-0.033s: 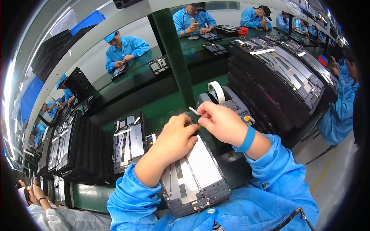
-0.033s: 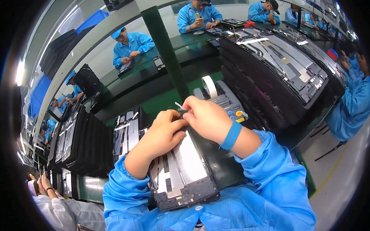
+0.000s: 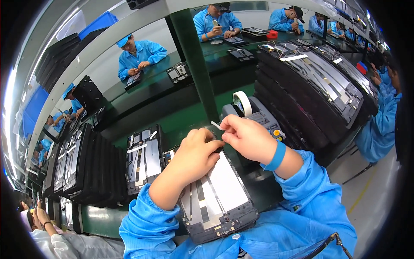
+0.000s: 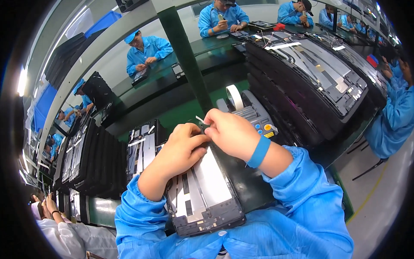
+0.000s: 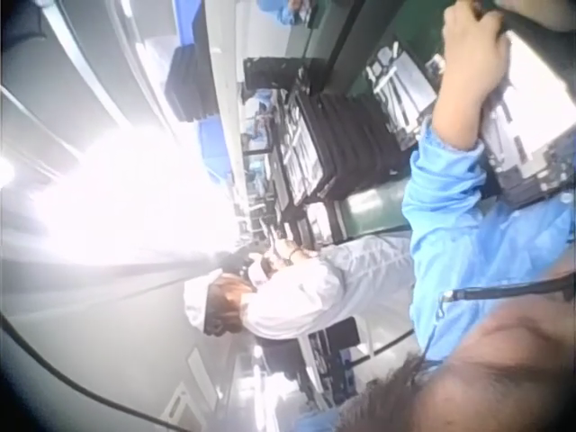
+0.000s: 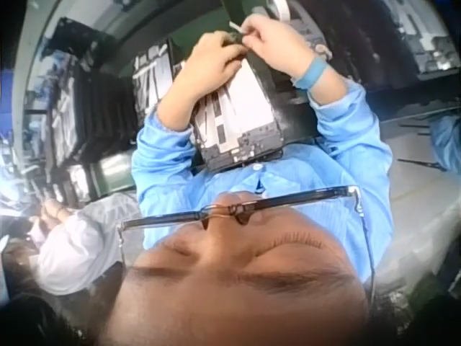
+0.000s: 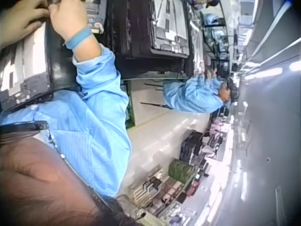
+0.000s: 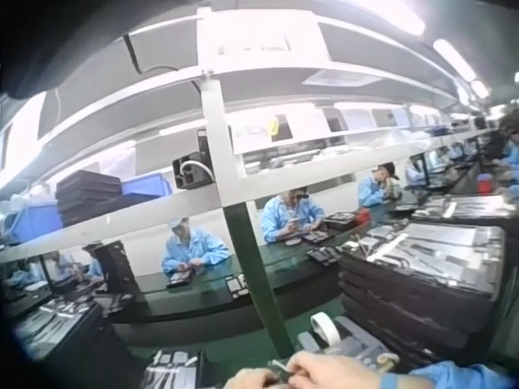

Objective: The person assembles electronic screen components by applying adhesive tape to a device housing with an automatic tape dispenser.

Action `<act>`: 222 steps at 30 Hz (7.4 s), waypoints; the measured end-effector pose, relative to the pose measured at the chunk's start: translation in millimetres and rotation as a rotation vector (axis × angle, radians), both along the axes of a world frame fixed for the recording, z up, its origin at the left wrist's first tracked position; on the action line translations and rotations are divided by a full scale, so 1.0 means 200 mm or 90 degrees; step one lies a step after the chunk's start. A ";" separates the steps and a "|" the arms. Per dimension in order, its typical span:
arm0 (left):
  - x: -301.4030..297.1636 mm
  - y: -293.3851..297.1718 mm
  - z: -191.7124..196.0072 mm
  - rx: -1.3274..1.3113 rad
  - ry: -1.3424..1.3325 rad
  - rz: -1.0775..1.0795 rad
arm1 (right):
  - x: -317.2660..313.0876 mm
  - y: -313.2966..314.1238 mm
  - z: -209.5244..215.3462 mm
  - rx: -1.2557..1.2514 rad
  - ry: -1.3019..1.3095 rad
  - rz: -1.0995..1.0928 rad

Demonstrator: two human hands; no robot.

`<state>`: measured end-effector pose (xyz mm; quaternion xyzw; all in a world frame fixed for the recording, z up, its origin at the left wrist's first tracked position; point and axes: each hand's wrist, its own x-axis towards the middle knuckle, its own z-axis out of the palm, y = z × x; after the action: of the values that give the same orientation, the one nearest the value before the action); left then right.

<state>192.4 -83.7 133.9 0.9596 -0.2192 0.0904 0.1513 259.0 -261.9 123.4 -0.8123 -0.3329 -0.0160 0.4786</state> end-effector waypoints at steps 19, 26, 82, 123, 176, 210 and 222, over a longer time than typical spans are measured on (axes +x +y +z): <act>-0.04 0.15 -0.01 0.089 -0.181 -0.007 | 0.18 0.21 0.02 -0.223 0.072 0.131; -0.04 0.18 -0.05 0.053 -0.158 0.017 | 0.20 0.15 0.09 -0.280 0.035 0.318; -0.28 1.15 -0.23 -0.516 0.065 0.493 | -0.47 -0.43 -0.22 0.149 0.170 0.128; -0.75 0.09 -0.30 -0.642 -0.186 0.164 | -0.45 0.17 0.04 -0.002 -0.146 0.287; -0.47 0.39 -0.27 0.022 -0.235 0.262 | 0.05 0.81 0.10 -0.531 -0.163 0.588; -0.61 0.26 -0.23 -0.081 -0.324 0.289 | -0.29 0.39 0.03 -0.251 -0.144 0.345; -0.53 0.02 -0.10 -0.229 -0.245 0.034 | -0.43 -0.03 -0.06 0.008 0.031 0.256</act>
<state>86.6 -78.9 114.5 0.8879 -0.1989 0.3127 0.2724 172.0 -268.7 111.8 -0.7268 -0.4764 0.0976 0.4851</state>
